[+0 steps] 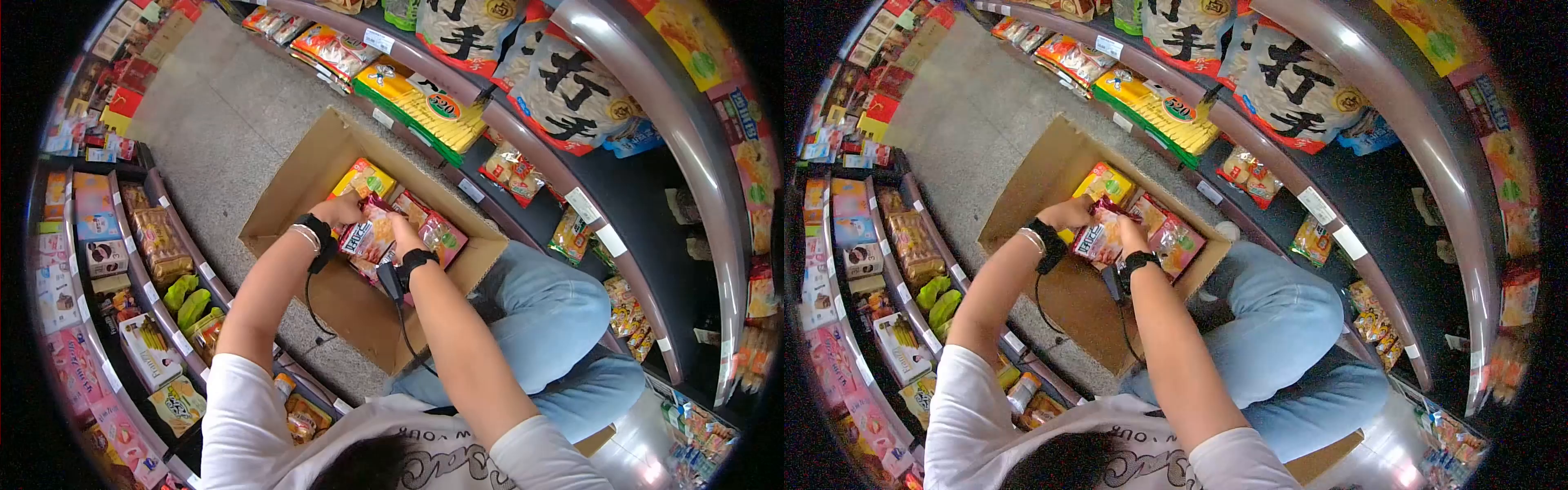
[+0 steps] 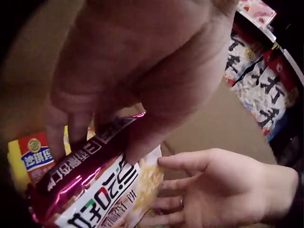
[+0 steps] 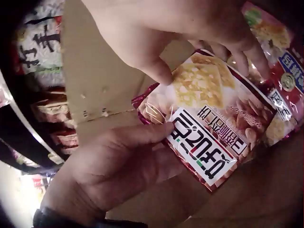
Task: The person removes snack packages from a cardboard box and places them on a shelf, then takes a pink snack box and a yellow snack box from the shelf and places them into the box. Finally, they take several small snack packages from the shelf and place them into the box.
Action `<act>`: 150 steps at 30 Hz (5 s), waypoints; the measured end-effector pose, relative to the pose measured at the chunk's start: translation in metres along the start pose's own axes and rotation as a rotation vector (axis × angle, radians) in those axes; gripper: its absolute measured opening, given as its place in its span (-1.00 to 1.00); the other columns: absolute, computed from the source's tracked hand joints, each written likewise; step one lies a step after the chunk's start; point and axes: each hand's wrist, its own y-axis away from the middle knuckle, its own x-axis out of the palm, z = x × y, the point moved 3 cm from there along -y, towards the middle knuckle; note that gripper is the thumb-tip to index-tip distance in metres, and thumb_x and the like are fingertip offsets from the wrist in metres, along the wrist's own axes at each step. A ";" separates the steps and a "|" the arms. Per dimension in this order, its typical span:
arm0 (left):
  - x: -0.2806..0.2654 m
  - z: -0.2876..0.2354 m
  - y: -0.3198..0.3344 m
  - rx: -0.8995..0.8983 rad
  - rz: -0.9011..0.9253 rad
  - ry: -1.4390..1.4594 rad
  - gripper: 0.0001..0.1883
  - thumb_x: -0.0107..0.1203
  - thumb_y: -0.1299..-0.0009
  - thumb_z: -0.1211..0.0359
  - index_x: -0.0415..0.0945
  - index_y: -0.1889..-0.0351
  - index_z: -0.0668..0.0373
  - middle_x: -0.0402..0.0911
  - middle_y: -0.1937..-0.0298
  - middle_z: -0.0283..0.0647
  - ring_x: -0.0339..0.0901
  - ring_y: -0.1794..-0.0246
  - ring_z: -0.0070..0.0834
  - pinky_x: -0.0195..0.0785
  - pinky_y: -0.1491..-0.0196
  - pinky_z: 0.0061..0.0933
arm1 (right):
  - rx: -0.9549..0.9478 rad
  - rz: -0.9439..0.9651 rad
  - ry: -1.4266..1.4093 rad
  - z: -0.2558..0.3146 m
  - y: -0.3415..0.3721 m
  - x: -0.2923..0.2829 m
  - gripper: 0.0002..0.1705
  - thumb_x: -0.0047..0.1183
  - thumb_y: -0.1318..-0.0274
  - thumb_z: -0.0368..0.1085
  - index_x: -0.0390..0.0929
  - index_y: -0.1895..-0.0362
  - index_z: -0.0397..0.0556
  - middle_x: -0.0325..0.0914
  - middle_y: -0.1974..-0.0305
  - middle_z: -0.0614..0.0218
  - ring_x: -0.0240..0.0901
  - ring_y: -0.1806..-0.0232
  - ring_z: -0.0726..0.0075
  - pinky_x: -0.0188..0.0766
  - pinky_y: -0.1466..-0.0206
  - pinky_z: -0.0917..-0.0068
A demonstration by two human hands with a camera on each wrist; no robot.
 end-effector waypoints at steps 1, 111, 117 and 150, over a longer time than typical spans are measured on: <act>0.001 -0.012 0.006 -0.045 0.008 -0.083 -0.36 0.20 -0.15 0.37 0.25 -0.21 0.33 0.56 0.11 0.00 0.56 0.22 -0.24 0.50 0.30 -0.23 | 0.032 0.009 0.005 0.006 0.017 -0.002 -0.35 -0.08 -0.08 0.04 0.26 -0.17 -0.09 0.39 -0.08 0.22 0.38 0.01 0.14 0.34 0.01 0.24; 0.364 -0.717 0.203 1.338 -0.023 0.353 -0.53 0.11 -0.11 0.49 0.35 -0.03 0.37 0.56 0.07 -0.07 0.52 0.05 -0.34 0.31 0.00 -0.44 | -1.447 -1.379 0.310 0.324 0.617 -0.503 -0.45 0.07 0.02 -0.29 0.29 -0.10 -0.20 0.53 0.18 0.14 0.48 0.47 0.36 0.39 0.49 0.48; 0.340 -0.693 0.242 1.436 -0.181 0.408 -0.62 0.14 -0.19 0.45 0.41 0.03 0.37 0.60 0.16 -0.11 0.55 0.15 -0.38 0.34 0.08 -0.46 | -1.542 -1.265 0.259 0.310 0.633 -0.476 -0.60 0.09 0.01 -0.34 0.52 0.02 -0.18 0.55 0.26 0.34 0.40 0.51 0.61 0.29 0.56 0.67; 0.333 -0.328 0.187 0.790 0.098 1.007 -0.70 0.03 -0.42 0.33 0.26 -0.04 0.17 0.53 0.03 -0.17 0.49 0.04 -0.54 0.37 -0.03 -0.50 | -1.064 -0.320 -0.418 0.073 0.483 -0.317 -0.44 0.18 -0.02 -0.46 0.26 -0.12 -0.21 0.47 0.02 0.24 0.43 0.01 0.45 0.38 -0.07 0.52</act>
